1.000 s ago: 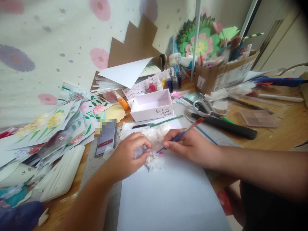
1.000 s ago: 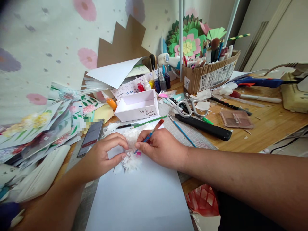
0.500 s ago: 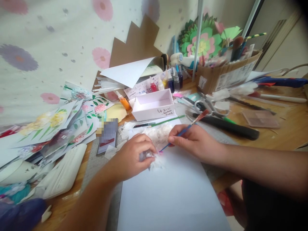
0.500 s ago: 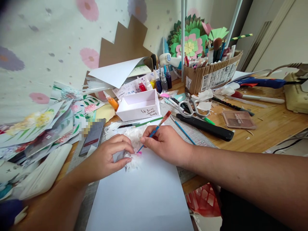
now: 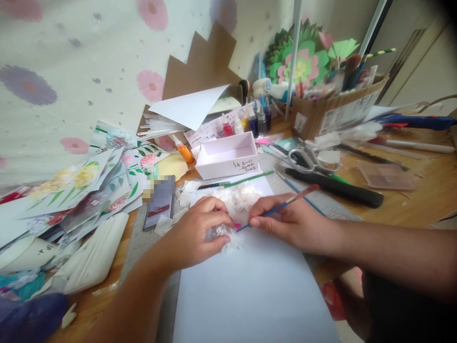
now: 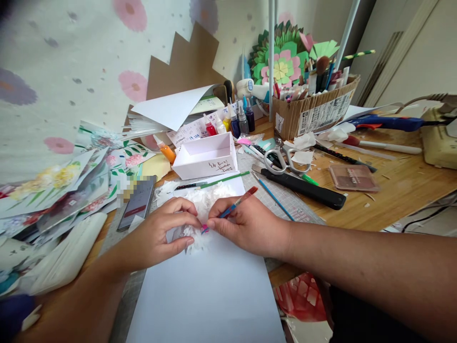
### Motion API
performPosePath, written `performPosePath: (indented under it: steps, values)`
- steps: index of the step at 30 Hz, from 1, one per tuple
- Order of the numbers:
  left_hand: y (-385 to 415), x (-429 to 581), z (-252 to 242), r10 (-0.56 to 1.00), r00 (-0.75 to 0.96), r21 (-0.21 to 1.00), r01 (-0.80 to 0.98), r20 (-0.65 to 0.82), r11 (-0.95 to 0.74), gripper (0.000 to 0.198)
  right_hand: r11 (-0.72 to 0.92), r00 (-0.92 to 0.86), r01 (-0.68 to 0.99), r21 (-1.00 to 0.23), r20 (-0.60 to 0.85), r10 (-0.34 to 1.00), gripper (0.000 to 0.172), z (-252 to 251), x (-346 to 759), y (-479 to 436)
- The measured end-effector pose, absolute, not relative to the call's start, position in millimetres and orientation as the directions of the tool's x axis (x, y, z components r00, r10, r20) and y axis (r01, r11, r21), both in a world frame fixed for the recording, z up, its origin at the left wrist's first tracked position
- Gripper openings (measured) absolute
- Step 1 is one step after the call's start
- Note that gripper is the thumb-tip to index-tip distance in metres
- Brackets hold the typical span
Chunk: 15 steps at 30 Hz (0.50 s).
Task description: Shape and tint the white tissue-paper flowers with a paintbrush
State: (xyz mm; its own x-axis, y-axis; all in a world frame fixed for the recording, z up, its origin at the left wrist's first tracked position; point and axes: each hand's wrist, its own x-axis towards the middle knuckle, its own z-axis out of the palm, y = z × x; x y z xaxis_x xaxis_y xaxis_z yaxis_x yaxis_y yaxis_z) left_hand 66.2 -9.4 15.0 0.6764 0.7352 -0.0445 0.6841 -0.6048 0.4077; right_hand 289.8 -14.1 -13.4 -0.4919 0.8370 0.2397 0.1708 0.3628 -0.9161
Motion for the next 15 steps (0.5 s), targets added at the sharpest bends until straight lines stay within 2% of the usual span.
performPosePath:
  steps: [4, 7, 15]
  values:
    - [-6, 65, 12, 0.749, 0.662, 0.408, 0.689, -0.019, -0.599, 0.012, 0.244, -0.394, 0.153, -0.958, 0.168, 0.904, 0.019, -14, 293, -10]
    - [-4, 63, 10, 0.747, 0.665, 0.424, 0.680, -0.011, -0.599, 0.010, 0.197, -0.415, 0.160, -0.967, 0.115, 0.903, 0.019, -17, 293, -9]
    - [-6, 62, 9, 0.755, 0.655, 0.447, 0.672, 0.011, -0.590, 0.012, 0.228, -0.426, 0.164, -0.960, 0.140, 0.894, 0.021, -21, 280, -9]
